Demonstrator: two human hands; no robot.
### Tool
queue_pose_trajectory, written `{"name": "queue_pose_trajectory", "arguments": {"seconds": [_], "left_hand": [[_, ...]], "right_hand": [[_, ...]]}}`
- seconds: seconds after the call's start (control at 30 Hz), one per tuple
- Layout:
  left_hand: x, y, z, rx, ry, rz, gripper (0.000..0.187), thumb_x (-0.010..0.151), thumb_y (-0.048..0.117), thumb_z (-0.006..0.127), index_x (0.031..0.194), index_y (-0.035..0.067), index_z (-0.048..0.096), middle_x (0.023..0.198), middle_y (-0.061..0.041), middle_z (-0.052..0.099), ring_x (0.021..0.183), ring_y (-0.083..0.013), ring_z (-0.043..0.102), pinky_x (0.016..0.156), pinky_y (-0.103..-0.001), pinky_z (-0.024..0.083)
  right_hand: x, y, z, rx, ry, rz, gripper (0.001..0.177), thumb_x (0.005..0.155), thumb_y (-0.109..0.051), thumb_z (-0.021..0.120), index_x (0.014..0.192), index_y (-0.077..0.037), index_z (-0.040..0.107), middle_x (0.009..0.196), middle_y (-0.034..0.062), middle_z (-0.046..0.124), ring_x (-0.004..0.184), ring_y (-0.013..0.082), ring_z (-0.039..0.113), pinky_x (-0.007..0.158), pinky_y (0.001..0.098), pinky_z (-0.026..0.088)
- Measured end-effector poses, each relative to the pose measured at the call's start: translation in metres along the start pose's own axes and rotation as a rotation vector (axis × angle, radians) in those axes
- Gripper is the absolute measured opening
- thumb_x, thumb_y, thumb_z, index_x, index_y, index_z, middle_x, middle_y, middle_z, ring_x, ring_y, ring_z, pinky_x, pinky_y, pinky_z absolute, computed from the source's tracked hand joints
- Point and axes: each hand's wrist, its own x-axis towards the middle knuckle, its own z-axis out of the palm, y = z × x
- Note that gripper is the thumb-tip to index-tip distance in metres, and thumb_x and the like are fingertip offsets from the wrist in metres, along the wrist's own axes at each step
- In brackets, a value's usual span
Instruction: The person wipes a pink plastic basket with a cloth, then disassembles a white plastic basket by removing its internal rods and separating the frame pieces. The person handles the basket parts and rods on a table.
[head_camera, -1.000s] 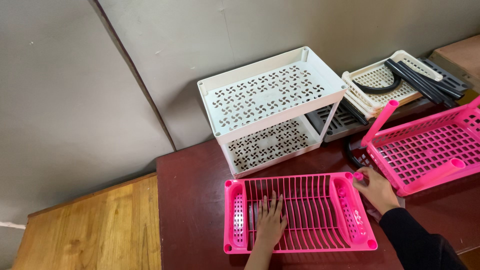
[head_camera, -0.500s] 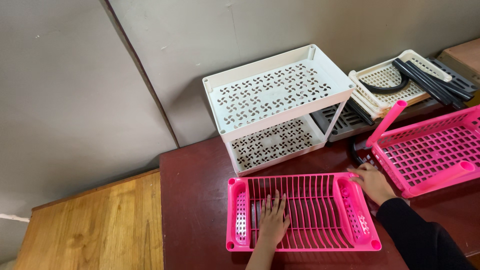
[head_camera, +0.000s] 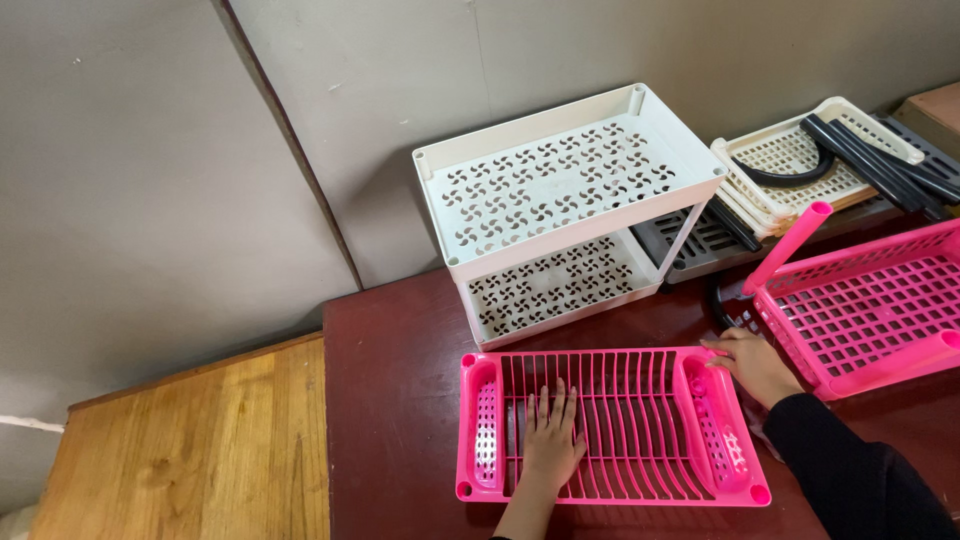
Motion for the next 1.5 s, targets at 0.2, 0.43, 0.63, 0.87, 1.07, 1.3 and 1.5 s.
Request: {"name": "queue_pose_trajectory", "arguments": {"seconds": [0.2,0.43,0.63,0.87,1.07,1.3,1.5], "left_hand": [[0.0,0.0,0.005,0.001,-0.055,-0.011,0.094,0.094,0.046,0.064,0.164,0.009,0.014,0.172,-0.015,0.004,0.155,-0.0388,0.012,0.123,-0.056,0.006],[0.001,0.0,0.005,-0.017,-0.046,-0.022,0.092,0.095,0.044,0.064,0.165,0.011,0.013,0.172,-0.015,0.003,0.155,-0.0391,0.011,0.123,-0.056,0.007],[0.002,0.001,0.001,-0.036,-0.107,-0.044,0.091,0.097,0.044,0.061,0.165,0.013,0.01,0.172,-0.013,0.0,0.156,-0.038,0.008,0.124,-0.055,0.006],[0.002,0.001,-0.002,-0.046,-0.13,-0.042,0.09,0.099,0.045,0.059,0.166,0.013,0.008,0.172,-0.013,-0.002,0.156,-0.0383,0.007,0.124,-0.055,0.006],[0.001,0.001,-0.003,-0.057,-0.134,-0.043,0.089,0.099,0.046,0.058,0.166,0.014,0.009,0.173,-0.013,-0.001,0.156,-0.0385,0.008,0.124,-0.055,0.007],[0.003,0.002,-0.006,-0.046,-0.172,-0.047,0.086,0.101,0.047,0.053,0.166,0.015,0.006,0.173,-0.012,-0.004,0.157,-0.0379,0.004,0.124,-0.055,0.006],[0.004,0.003,-0.009,-0.063,-0.218,-0.07,0.087,0.101,0.047,0.053,0.167,0.016,0.005,0.173,-0.011,-0.005,0.157,-0.0366,0.003,0.125,-0.054,0.005]], "right_hand": [[0.003,-0.005,0.002,-0.111,-0.048,0.063,0.038,0.084,-0.025,0.074,0.12,-0.013,0.074,0.101,0.0095,0.064,0.091,0.0298,0.068,0.081,0.0414,0.056],[0.009,-0.012,-0.007,-0.154,-0.107,-0.042,0.031,0.083,-0.018,0.071,0.113,-0.01,0.075,0.1,0.0105,0.064,0.094,0.0301,0.068,0.084,0.0411,0.056],[0.01,-0.009,-0.011,-0.041,-0.18,-0.018,0.028,0.087,-0.016,0.07,0.113,-0.009,0.075,0.102,0.0104,0.066,0.095,0.0286,0.069,0.086,0.0382,0.056],[0.007,0.011,-0.003,0.019,-0.053,-0.13,0.038,0.083,-0.01,0.069,0.121,-0.008,0.072,0.11,0.0116,0.07,0.102,0.0321,0.068,0.087,0.0397,0.055],[0.013,0.019,0.001,-0.016,-0.072,0.02,0.031,0.083,-0.016,0.074,0.112,-0.007,0.075,0.107,0.0109,0.073,0.103,0.0306,0.069,0.09,0.0391,0.056],[0.016,0.019,-0.002,-0.084,-0.087,-0.012,0.028,0.082,-0.021,0.075,0.106,-0.008,0.078,0.102,0.0115,0.072,0.1,0.0315,0.069,0.09,0.0406,0.054],[0.012,0.011,0.002,-0.157,-0.037,0.005,0.036,0.077,-0.027,0.077,0.107,-0.006,0.075,0.103,0.0148,0.071,0.099,0.0354,0.068,0.089,0.044,0.054]]}}
